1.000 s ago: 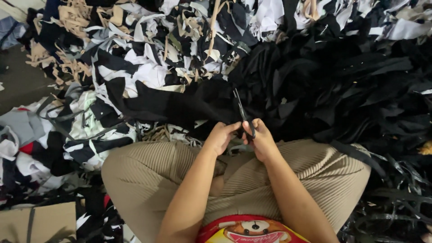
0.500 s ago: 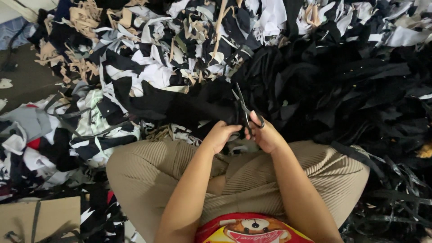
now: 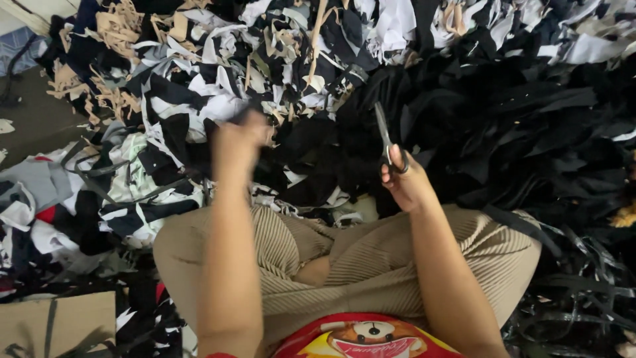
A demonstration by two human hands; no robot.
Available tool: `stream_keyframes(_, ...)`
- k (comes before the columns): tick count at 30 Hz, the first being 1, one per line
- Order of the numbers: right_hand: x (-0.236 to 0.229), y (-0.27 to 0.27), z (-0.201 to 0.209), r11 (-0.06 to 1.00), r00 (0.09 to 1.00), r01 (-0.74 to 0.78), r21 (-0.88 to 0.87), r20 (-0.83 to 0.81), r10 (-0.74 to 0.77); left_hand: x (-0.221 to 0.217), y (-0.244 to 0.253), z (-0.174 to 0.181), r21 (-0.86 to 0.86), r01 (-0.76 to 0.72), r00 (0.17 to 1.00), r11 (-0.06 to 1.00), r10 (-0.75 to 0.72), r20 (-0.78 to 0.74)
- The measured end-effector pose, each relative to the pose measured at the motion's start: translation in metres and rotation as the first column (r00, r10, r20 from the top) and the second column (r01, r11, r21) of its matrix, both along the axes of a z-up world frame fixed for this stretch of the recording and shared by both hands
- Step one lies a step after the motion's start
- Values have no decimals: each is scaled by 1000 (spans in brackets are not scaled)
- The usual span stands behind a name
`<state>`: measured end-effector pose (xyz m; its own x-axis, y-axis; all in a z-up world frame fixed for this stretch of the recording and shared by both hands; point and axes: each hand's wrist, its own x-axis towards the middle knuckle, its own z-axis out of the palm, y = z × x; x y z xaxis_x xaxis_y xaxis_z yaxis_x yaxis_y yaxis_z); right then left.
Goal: The person cuts black fabric scraps with shears while sitting in front of a large pile of fabric remnants.
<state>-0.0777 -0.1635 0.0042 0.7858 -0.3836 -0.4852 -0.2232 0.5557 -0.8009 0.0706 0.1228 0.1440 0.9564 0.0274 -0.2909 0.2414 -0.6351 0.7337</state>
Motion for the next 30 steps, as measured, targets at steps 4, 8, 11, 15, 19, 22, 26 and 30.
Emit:
stream_keyframes(4,3,-8,7,999,1000,24,-47,20,-23,65,56,-78,-555,-183,862,812,404,306)
stream_keyframes(8,7,-5,27,958,993,-80,-277,57,99,9,-17,-82,-37,140,741,990,-80,666)
stream_keyframes(11,6,-1,11,909,990,-100,-405,50,132,-30,-96,-160,480,366,698,797,-576,426)
stream_keyframes(15,-8,-10,-5,869,994,-99,-485,-1,113,-53,-135,-198,347,538,737,768,-628,249)
stream_keyframes(19,-11,-14,0,898,998,57,-437,37,-45,-34,-133,-179,396,523,769,755,-618,163)
stream_keyframes(22,-9,17,13,964,986,-106,-246,-148,71,-42,-115,-114,-188,479,877,857,-472,84)
stream_keyframes(26,5,69,68,970,995,-101,221,35,95,-63,-93,-28,-688,266,912,675,-407,-46)
stream_keyframes(30,17,23,21,887,923,50,459,319,-217,-73,-55,-1,-661,399,881,635,-465,85)
